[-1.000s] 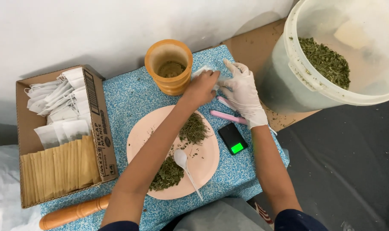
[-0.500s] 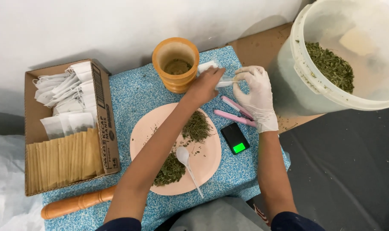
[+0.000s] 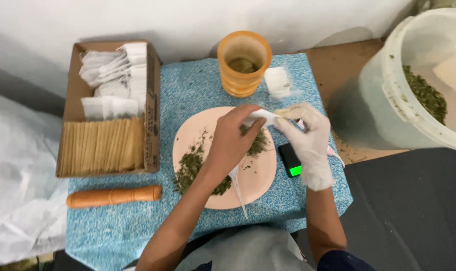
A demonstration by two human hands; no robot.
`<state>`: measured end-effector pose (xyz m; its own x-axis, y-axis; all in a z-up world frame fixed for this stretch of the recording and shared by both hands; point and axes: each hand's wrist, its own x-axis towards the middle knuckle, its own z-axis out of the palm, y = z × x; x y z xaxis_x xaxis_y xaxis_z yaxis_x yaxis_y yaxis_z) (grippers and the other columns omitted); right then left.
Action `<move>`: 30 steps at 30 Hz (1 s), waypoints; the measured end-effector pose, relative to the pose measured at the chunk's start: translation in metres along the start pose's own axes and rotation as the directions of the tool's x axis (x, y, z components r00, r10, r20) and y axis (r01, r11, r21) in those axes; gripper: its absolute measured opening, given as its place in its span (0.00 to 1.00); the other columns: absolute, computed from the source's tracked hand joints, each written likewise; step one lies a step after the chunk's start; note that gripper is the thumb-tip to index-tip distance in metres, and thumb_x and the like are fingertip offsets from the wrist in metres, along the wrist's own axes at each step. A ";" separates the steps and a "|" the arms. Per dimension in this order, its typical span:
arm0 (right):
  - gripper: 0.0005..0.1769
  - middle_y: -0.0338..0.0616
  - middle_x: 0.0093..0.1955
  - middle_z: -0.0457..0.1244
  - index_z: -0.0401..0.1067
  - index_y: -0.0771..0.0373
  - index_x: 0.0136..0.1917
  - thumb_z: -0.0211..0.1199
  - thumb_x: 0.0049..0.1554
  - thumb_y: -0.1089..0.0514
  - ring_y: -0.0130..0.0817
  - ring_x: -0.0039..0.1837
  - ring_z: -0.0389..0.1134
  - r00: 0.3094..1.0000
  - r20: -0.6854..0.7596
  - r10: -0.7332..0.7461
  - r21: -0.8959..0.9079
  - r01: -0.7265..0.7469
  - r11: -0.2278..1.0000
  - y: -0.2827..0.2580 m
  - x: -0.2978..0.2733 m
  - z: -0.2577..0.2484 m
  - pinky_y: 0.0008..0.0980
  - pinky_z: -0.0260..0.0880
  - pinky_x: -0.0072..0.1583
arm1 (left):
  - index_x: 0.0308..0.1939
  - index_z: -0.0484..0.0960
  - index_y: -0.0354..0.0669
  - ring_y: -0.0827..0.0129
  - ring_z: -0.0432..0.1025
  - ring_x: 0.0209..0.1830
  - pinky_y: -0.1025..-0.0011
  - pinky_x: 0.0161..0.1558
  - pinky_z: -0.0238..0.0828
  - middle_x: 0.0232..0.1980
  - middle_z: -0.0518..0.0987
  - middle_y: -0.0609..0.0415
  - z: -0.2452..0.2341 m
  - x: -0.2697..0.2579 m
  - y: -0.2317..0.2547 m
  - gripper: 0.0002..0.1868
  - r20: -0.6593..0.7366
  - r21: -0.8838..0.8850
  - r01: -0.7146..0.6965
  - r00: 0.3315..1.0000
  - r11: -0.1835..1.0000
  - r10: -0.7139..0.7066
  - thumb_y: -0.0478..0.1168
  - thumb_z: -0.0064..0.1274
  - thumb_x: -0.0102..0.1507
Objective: Filling small filter bags with dried tea leaves using a spoon and weighing them on a digital scale for production.
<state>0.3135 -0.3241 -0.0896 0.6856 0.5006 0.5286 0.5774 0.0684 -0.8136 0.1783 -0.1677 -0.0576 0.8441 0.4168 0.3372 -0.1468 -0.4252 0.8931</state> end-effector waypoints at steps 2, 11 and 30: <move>0.07 0.46 0.50 0.75 0.84 0.60 0.49 0.80 0.57 0.63 0.29 0.52 0.74 0.982 0.006 0.189 0.154 -0.188 0.970 -0.013 -0.024 0.025 0.31 0.73 0.54 | 0.57 0.88 0.43 0.47 0.82 0.59 0.52 0.57 0.82 0.53 0.88 0.43 -0.019 -0.029 0.011 0.10 -0.050 -0.091 0.098 0.993 0.991 -0.103 0.40 0.58 0.74; 0.08 0.47 0.47 0.75 0.84 0.64 0.50 0.77 0.56 0.66 0.28 0.45 0.73 0.780 0.071 0.622 0.313 -0.610 0.728 -0.049 -0.095 0.083 0.32 0.75 0.49 | 0.53 0.88 0.38 0.70 0.76 0.38 0.61 0.40 0.81 0.45 0.89 0.40 -0.059 -0.122 -0.020 0.09 -0.281 -0.279 0.231 0.909 0.932 -0.309 0.37 0.64 0.70; 0.08 0.35 0.51 0.75 0.83 0.52 0.47 0.80 0.58 0.61 0.33 0.54 0.74 0.975 -0.007 -0.221 -0.284 0.210 0.936 -0.046 -0.151 0.131 0.37 0.72 0.59 | 0.47 0.91 0.35 0.69 0.79 0.43 0.74 0.41 0.80 0.46 0.86 0.49 -0.038 -0.175 -0.024 0.07 -0.350 -0.366 0.238 0.860 0.899 -0.371 0.35 0.62 0.69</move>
<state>0.1254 -0.2903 -0.1639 0.5445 0.4669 0.6968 0.8097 -0.0760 -0.5819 0.0148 -0.1998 -0.1266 0.5999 0.7975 0.0634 -0.1197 0.0111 0.9927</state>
